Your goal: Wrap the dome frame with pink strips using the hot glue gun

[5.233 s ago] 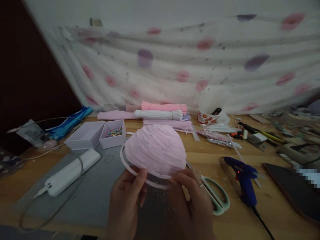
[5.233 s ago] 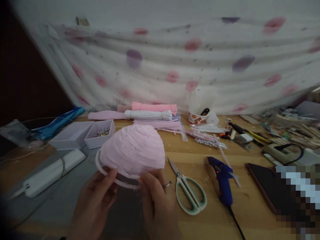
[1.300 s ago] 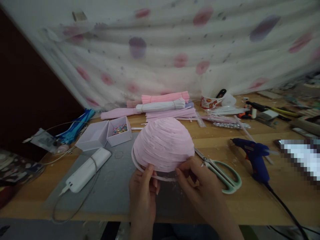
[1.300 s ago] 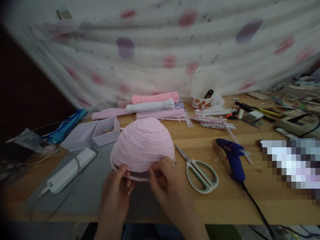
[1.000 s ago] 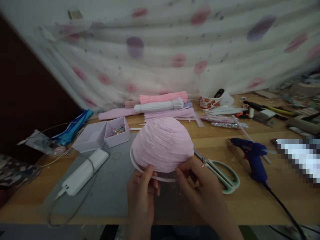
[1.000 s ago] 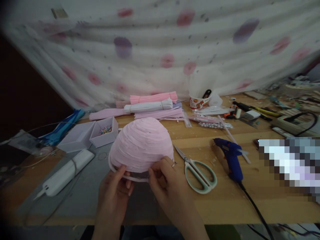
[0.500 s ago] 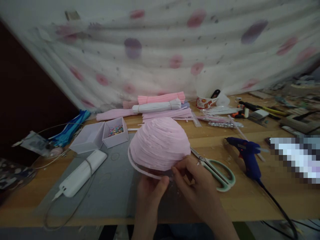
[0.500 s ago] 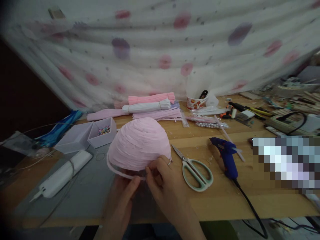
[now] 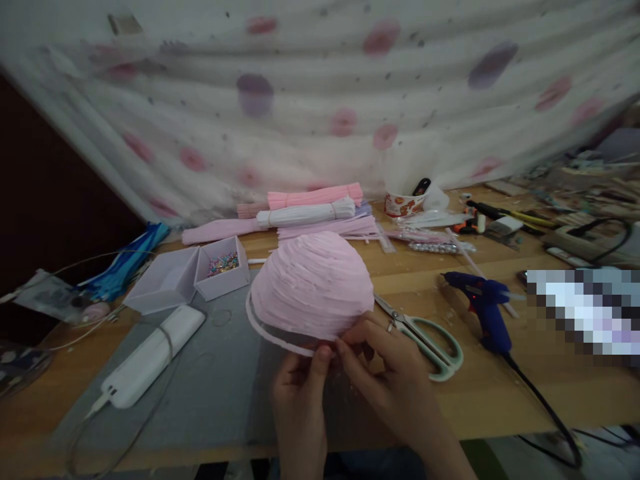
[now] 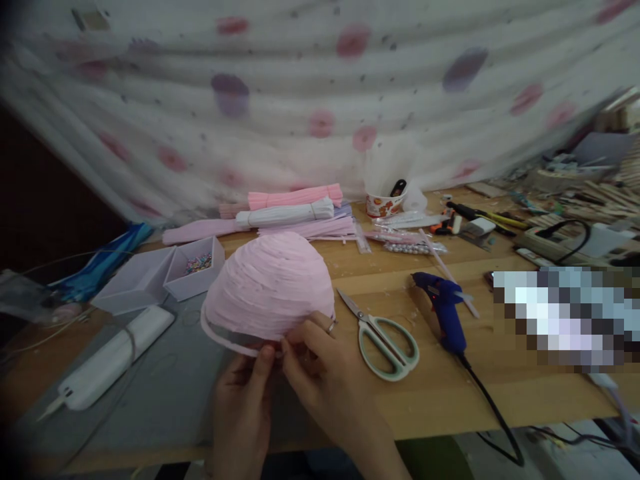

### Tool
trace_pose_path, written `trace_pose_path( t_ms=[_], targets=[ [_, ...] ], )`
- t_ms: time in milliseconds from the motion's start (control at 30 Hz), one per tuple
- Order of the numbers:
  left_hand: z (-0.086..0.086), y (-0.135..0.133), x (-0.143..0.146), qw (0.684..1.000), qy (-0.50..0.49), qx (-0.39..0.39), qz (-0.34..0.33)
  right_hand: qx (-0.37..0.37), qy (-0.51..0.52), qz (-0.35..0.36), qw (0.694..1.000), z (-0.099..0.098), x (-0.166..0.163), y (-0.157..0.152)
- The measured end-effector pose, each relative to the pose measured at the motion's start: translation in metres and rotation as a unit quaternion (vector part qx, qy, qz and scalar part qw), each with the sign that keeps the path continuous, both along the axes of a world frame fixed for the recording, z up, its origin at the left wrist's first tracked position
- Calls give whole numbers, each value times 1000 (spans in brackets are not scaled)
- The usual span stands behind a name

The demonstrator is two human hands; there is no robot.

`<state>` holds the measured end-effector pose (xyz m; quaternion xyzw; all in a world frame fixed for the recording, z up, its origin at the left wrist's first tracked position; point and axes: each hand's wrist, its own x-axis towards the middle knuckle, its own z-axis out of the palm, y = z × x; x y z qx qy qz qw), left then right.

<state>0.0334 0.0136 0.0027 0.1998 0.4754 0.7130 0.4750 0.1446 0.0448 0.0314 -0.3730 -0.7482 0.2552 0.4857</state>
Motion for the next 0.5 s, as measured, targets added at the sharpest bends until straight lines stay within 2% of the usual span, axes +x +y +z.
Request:
trace_pose_path(
  t_ms=[267,400,500],
  targets=[
    [1,2,2,1000,4,9,17,15,-4,-4,1000,-5,2,2],
    [-3,3,-1,998,45,-16,33,2,4,12,1000,-9,1,5],
    [-5,4,1,998,46,-33,17,9,11,4,1000,-12,0,8]
  ],
)
